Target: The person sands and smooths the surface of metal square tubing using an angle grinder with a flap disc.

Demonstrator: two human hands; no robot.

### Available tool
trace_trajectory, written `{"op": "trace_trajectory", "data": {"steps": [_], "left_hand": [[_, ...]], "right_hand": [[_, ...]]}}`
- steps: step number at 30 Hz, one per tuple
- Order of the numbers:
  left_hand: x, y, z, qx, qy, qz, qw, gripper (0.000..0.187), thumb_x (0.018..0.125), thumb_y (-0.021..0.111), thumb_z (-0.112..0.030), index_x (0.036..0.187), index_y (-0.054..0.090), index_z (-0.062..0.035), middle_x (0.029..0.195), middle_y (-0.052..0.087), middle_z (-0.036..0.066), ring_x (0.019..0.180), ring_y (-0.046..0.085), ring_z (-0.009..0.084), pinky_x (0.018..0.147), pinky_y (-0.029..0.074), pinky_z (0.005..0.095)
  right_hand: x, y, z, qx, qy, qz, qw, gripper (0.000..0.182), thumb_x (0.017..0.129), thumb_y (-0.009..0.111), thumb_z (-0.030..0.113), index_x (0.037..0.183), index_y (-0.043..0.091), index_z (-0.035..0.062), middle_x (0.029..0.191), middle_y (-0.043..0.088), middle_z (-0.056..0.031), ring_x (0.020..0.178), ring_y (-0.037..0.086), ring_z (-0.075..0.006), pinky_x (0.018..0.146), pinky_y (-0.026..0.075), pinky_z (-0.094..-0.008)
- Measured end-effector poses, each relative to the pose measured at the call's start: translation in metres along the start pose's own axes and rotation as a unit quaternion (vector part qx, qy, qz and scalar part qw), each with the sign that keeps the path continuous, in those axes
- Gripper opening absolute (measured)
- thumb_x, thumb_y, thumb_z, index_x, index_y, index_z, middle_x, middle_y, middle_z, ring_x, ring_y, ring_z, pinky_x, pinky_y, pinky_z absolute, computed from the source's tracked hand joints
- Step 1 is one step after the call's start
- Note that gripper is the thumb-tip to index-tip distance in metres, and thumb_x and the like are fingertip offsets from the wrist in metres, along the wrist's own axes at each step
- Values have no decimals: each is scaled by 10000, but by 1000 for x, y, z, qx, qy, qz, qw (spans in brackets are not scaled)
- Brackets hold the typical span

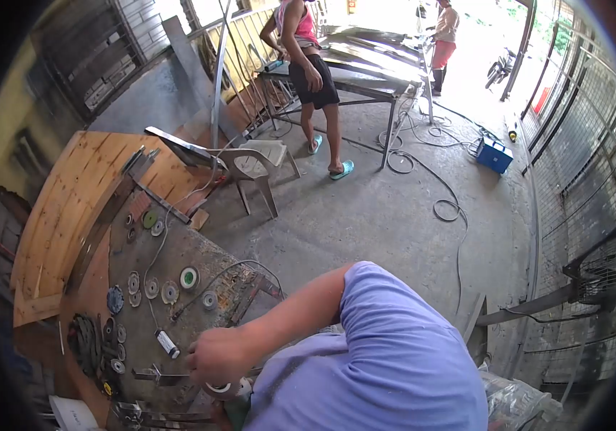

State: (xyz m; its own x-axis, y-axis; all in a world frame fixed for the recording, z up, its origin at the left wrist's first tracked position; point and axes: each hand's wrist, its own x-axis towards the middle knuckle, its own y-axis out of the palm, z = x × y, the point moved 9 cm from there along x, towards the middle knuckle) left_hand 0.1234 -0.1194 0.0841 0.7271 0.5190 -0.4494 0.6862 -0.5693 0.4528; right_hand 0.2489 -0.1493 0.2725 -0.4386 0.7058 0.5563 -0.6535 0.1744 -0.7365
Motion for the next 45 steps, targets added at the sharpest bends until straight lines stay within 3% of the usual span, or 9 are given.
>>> {"op": "trace_trajectory", "data": {"steps": [12,18,21,26,29,34,39,43,45], "left_hand": [[-28,-62,-37,10,30,30,999,926,764,764,-377,1492,391,56,1361,583,155,1233,602,244,1055,491,373],[-57,-104,-48,7,37,39,999,917,767,761,-371,1489,393,57,1356,588,159,1229,605,244,1052,494,374],[-69,-122,-50,4,43,41,998,913,768,760,-368,1488,395,58,1353,590,161,1227,607,245,1050,495,374],[-82,-139,-57,2,48,57,997,906,770,758,-363,1485,397,59,1348,593,164,1223,609,245,1048,498,375],[-90,-143,-67,15,40,68,997,901,772,757,-361,1484,398,60,1346,595,166,1221,611,245,1046,499,375],[-102,-153,-77,15,34,96,995,894,774,755,-356,1482,400,61,1341,599,169,1218,613,246,1044,502,376],[-98,-159,-61,5,19,124,992,877,773,758,-329,1473,405,65,1325,604,165,1203,617,240,1043,503,370],[-94,-142,-70,-22,18,130,991,865,769,763,-330,1462,420,57,1301,613,156,1181,626,236,1037,502,370],[-89,-136,-70,-18,16,138,990,856,766,766,-328,1458,429,48,1294,615,153,1178,627,236,1037,501,372]], "right_hand": [[30,32,31,-36,118,-3,992,226,769,702,299,796,709,75,814,686,-127,743,681,-338,631,549,-445],[68,60,57,-65,70,-37,995,237,779,699,274,795,684,38,820,680,-143,758,695,-355,656,560,-465],[76,86,61,-60,135,126,981,226,807,684,236,810,636,15,820,629,-146,784,692,-334,628,558,-450],[85,103,63,-58,216,76,972,252,851,700,288,824,620,51,823,663,-134,768,691,-333,638,561,-437],[87,111,73,1,250,270,930,354,890,714,352,1032,612,44,938,701,-135,805,701,-332,666,565,-444],[120,100,85,-93,121,-1,988,502,904,750,347,1272,610,35,809,684,-113,807,715,-233,658,542,-416],[92,107,70,28,461,348,816,606,900,747,316,1383,541,12,1170,681,-215,1122,679,-303,904,551,-411],[130,86,74,-51,215,95,971,549,933,678,261,1407,508,44,1038,720,-200,926,712,-380,806,582,-422],[127,92,71,-71,207,106,970,485,938,671,253,1357,545,43,1007,719,-177,893,709,-364,755,576,-429]]}}
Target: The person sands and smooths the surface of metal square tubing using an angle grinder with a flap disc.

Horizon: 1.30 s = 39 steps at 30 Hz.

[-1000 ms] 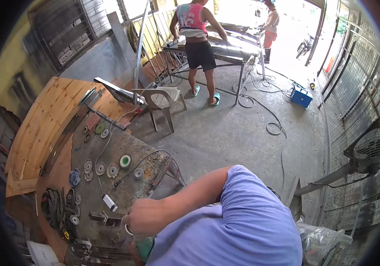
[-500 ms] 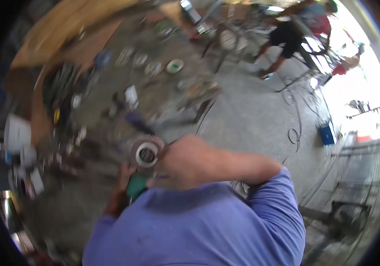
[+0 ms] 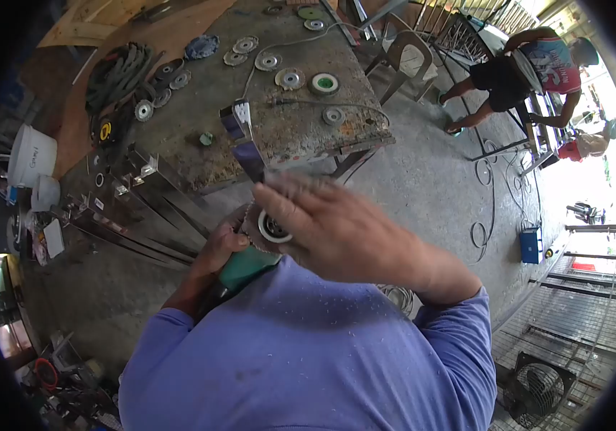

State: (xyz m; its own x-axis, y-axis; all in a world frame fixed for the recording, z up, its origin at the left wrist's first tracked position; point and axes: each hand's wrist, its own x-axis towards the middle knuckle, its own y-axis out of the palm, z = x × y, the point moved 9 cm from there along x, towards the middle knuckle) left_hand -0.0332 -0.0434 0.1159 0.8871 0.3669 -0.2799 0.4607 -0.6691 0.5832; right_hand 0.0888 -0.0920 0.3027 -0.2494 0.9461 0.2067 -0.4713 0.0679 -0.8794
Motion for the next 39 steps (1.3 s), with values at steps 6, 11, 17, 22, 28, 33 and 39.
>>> {"op": "trace_trajectory", "data": {"steps": [6,11,17,22,28,33,39], "left_hand": [[14,11,-12,39,16,-7,999,825,767,777,-319,1452,463,14,1302,611,139,1184,612,226,1048,483,368],[42,48,-41,119,77,61,988,793,761,802,-290,1430,486,-4,1269,620,111,1166,612,215,1038,485,368],[67,72,-120,377,245,-67,890,773,698,857,-290,1333,520,-5,1215,611,154,1130,630,294,1003,502,385],[79,113,-155,539,439,-202,690,844,640,864,-258,1352,475,-26,1291,530,216,1202,577,384,1002,498,450],[88,123,-160,448,528,-152,706,857,650,853,-282,1356,436,-31,1288,505,203,1192,573,405,978,508,477],[99,137,-178,330,541,-21,773,832,664,838,-347,1313,435,-17,1223,511,218,1145,584,416,955,502,480],[44,123,-155,637,492,-76,589,1082,784,797,-500,1549,246,31,1230,579,265,1045,632,405,900,498,482]], "right_hand": [[3,-21,2,4,-62,71,996,329,912,707,302,1164,639,103,1148,679,-139,1114,649,-336,920,526,-455],[10,-2,-7,15,-224,-67,972,223,873,741,280,994,693,100,1027,696,-107,1000,684,-322,929,528,-456],[-12,-20,-110,220,149,-344,900,142,931,630,164,982,684,43,1005,702,-141,946,705,-287,855,546,-376],[-12,-34,-163,120,243,-406,873,261,944,607,82,1199,598,30,1091,714,-121,981,689,-230,884,535,-341],[-21,-7,-220,623,178,-390,654,601,1050,445,513,1423,479,42,1367,606,-136,1223,608,-276,1023,507,-431],[-36,43,-180,659,52,-492,567,896,970,517,661,1561,298,24,1414,541,-169,1281,558,-309,1090,462,-484],[-26,28,-177,644,11,-256,721,860,934,559,645,1492,394,12,1310,574,-162,1169,593,-285,1032,496,-453]]}}
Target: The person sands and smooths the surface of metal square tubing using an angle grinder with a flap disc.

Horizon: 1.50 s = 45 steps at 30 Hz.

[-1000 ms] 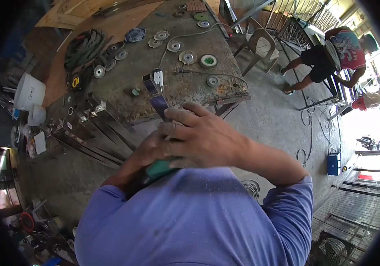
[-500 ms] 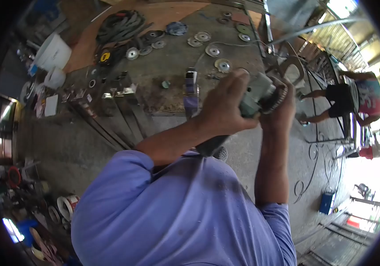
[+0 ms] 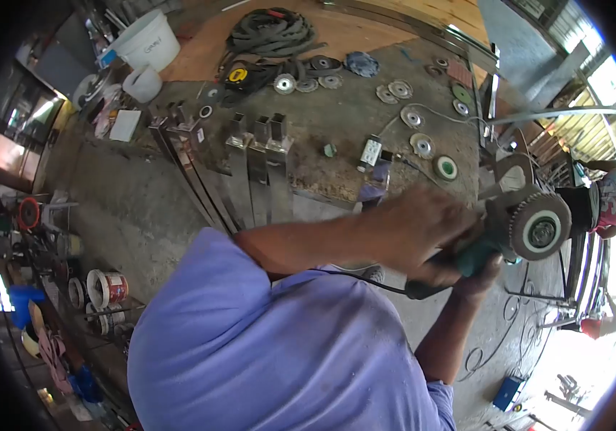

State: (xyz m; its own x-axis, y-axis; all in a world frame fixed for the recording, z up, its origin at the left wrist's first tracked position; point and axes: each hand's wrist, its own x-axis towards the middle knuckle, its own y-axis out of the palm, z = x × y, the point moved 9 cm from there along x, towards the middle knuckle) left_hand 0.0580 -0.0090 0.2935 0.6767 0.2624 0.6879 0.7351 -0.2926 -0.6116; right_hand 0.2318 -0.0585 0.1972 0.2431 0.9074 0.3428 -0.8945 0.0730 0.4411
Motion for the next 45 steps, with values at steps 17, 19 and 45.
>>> {"op": "trace_trajectory", "data": {"steps": [17,19,45], "left_hand": [[-93,11,11,-22,-65,84,994,904,832,749,-259,1541,306,83,955,696,201,894,694,334,850,514,438],[-93,17,15,-192,-162,67,966,897,831,782,-308,1509,340,80,1025,697,243,992,691,373,905,516,440],[-78,113,26,-512,-383,146,755,568,790,793,-243,1246,565,7,1074,645,70,939,655,172,863,539,335]], "right_hand": [[9,31,-29,48,97,-248,963,499,980,605,511,1055,634,18,855,677,-138,753,679,-250,699,576,-382],[2,39,-26,-14,73,-239,968,448,1006,603,451,1086,610,10,883,672,-134,767,686,-240,703,582,-371],[-9,30,-30,33,80,-2,996,915,878,707,639,1411,463,-65,1229,650,-211,1070,688,-319,914,567,-461]]}}
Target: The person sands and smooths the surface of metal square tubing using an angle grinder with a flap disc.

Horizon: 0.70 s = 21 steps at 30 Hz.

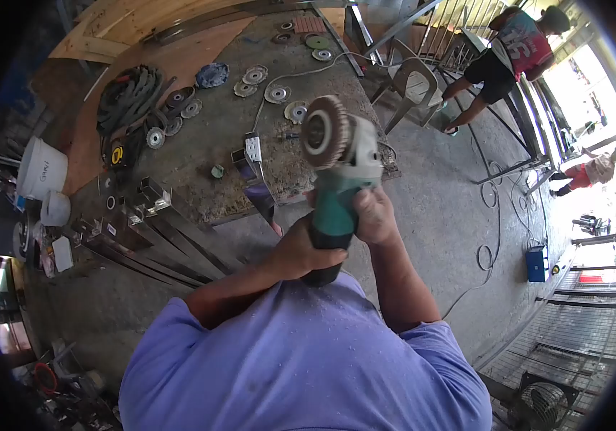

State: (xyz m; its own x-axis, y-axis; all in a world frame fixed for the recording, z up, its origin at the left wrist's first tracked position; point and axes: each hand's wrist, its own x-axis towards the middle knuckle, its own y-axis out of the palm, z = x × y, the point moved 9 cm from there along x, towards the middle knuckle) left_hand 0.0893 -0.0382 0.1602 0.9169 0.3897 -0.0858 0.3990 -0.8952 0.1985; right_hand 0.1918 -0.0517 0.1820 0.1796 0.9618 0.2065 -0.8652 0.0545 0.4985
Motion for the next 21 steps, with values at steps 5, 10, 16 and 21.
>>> {"op": "trace_trajectory", "data": {"steps": [5,10,16,21], "left_hand": [[-38,-47,-3,-14,-2,-56,998,549,770,795,-230,1220,578,-1,1058,661,96,902,675,165,819,561,337],[-86,-68,-9,-115,16,-165,979,657,755,774,-167,1312,489,32,1074,653,178,903,690,269,809,576,402],[-110,-51,-1,-204,79,-385,897,683,755,794,-195,1310,473,44,1031,655,190,908,702,308,802,590,436],[-129,-33,12,-206,108,-484,844,697,768,794,-231,1319,466,40,1036,650,193,890,707,311,777,603,435]], "right_hand": [[50,-52,-27,-255,62,-49,964,651,1025,570,435,1503,401,27,1397,576,-164,1215,621,-274,995,510,-403],[136,-139,-152,-560,178,-10,809,614,944,635,404,1457,486,102,1386,587,-185,1226,602,-370,1010,487,-478],[188,-152,-194,-772,99,80,623,463,883,638,248,1325,575,128,1318,607,-200,1231,580,-404,1038,439,-510],[229,-154,-225,-684,146,162,696,330,931,573,233,1234,629,115,1041,713,-210,995,677,-436,867,526,-527]]}}
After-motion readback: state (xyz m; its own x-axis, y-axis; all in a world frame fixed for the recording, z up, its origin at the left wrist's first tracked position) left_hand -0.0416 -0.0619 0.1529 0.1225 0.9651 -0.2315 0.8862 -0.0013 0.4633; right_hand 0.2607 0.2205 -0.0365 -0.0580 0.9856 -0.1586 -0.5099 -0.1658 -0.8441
